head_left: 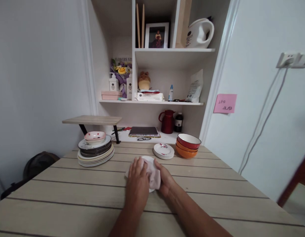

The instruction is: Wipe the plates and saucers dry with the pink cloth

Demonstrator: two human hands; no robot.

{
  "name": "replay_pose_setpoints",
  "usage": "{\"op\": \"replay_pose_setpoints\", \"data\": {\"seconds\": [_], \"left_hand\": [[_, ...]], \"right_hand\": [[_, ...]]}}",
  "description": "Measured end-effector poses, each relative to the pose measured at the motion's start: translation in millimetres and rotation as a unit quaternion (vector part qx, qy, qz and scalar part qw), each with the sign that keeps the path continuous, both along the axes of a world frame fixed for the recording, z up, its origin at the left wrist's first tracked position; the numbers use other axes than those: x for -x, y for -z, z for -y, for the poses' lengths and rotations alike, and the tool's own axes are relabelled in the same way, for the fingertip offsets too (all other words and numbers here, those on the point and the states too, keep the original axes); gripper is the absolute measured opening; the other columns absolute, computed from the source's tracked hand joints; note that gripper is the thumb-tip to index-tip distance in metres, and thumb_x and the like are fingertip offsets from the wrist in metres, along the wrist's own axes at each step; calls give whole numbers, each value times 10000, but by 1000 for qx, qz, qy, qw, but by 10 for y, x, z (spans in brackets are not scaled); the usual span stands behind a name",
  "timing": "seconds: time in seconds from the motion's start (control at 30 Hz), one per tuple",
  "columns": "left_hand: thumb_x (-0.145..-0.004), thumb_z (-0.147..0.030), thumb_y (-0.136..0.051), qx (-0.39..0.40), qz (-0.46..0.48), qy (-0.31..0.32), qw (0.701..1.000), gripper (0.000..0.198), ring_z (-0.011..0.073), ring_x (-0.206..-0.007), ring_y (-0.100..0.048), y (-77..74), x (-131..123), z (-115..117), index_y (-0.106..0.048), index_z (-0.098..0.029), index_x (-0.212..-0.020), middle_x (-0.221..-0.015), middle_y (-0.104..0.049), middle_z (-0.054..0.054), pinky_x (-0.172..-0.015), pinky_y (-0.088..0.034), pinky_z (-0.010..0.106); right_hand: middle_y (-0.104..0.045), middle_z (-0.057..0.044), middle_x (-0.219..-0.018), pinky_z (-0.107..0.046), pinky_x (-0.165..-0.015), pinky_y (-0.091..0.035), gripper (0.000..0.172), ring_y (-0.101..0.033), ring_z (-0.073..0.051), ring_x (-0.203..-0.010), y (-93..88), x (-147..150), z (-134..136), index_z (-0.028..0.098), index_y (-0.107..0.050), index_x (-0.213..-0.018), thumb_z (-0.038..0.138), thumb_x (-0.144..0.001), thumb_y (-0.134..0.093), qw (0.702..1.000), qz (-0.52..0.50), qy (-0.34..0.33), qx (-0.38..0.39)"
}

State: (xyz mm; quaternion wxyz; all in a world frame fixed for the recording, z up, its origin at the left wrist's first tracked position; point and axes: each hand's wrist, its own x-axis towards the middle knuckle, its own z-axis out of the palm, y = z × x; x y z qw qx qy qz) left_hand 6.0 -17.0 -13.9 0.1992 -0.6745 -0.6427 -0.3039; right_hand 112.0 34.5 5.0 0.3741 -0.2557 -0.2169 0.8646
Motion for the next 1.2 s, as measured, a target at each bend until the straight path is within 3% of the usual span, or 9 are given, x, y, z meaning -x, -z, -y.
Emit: {"op": "replay_pose_setpoints", "data": {"seconds": [0.1, 0.2, 0.43, 0.53, 0.8, 0.9, 1.03, 1.1, 1.2], "left_hand": [[-861, -111, -444, -4, -18, 63, 998, 528, 256, -1391, -348, 41, -89, 14, -457, -177, -1384, -1473, -442, 103, -1117, -361, 467], [-874, -125, -427, 32, -9, 71, 997, 521, 250, -1397, -338, 32, -49, 31, -452, -184, -1390, -1486, -425, 87, -1127, -341, 471], [-918, -211, -414, 52, 76, -62, 994, 420, 304, -1386, -349, -58, 245, 56, -551, -180, -1313, -1460, -447, 148, -1109, -337, 494], [-911, -203, -426, 35, 81, -73, 993, 411, 309, -1371, -372, -44, 259, 53, -569, -143, -1291, -1437, -463, 180, -1109, -348, 466], [-895, -199, -448, 45, 16, 95, 994, 421, 267, -1393, -339, 35, -66, 85, -556, -222, -1301, -1482, -433, 78, -1118, -347, 490], [-886, -197, -478, 48, 23, 119, 991, 418, 255, -1389, -344, 32, -14, 66, -561, -234, -1294, -1473, -445, 77, -1117, -348, 474], [-896, -198, -482, 51, 78, 11, 996, 398, 265, -1304, -443, -17, 196, 37, -578, -271, -1275, -1400, -507, 95, -1051, -395, 437], [-919, -226, -449, 73, 124, -67, 987, 393, 247, -1133, -568, -38, 286, 37, -563, -261, -1293, -1265, -580, 122, -929, -465, 379], [-951, -283, -385, 116, 175, -111, 971, 393, 209, -942, -626, -45, 355, 46, -539, -268, -1311, -1118, -612, 102, -747, -481, 309]], "right_hand": [[-736, -94, -878, -290, -760, -533, 475, -696, -170, -740, -29, 6, 47, 96, -614, -1115, 500, -934, -440, 995, -44, -83, 22], [-735, -96, -905, -281, -790, -521, 440, -696, -167, -778, -10, 42, 76, 102, -623, -1093, 474, -943, -440, 995, -52, -87, 3], [-746, -104, -828, -327, -818, -519, 383, -698, -207, -776, 80, 149, 96, 91, -668, -969, 445, -892, -543, 995, 57, -2, -87], [-748, -109, -838, -331, -822, -523, 402, -700, -212, -798, 71, 143, 98, 83, -665, -990, 454, -881, -556, 994, 65, 17, -82], [-726, -138, -998, -340, -906, -492, 467, -692, -215, -938, 93, 38, -61, 89, -618, -1094, 483, -940, -420, 998, -18, -51, -28], [-734, -117, -937, -314, -867, -506, 391, -703, -194, -848, 144, 51, -104, 90, -623, -1075, 422, -925, -481, 998, 11, -18, -53], [-744, -92, -851, -313, -776, -535, 256, -689, -172, -684, 151, 78, -41, 99, -628, -1030, 302, -901, -539, 994, 45, 52, -90], [-746, -95, -816, -328, -759, -542, 236, -691, -185, -670, 131, 88, 25, 100, -632, -1002, 294, -883, -565, 988, 69, 77, -110], [-741, -91, -757, -339, -742, -547, 218, -693, -201, -654, 113, 115, 104, 108, -635, -953, 301, -860, -595, 981, 102, 98, -133]]}}
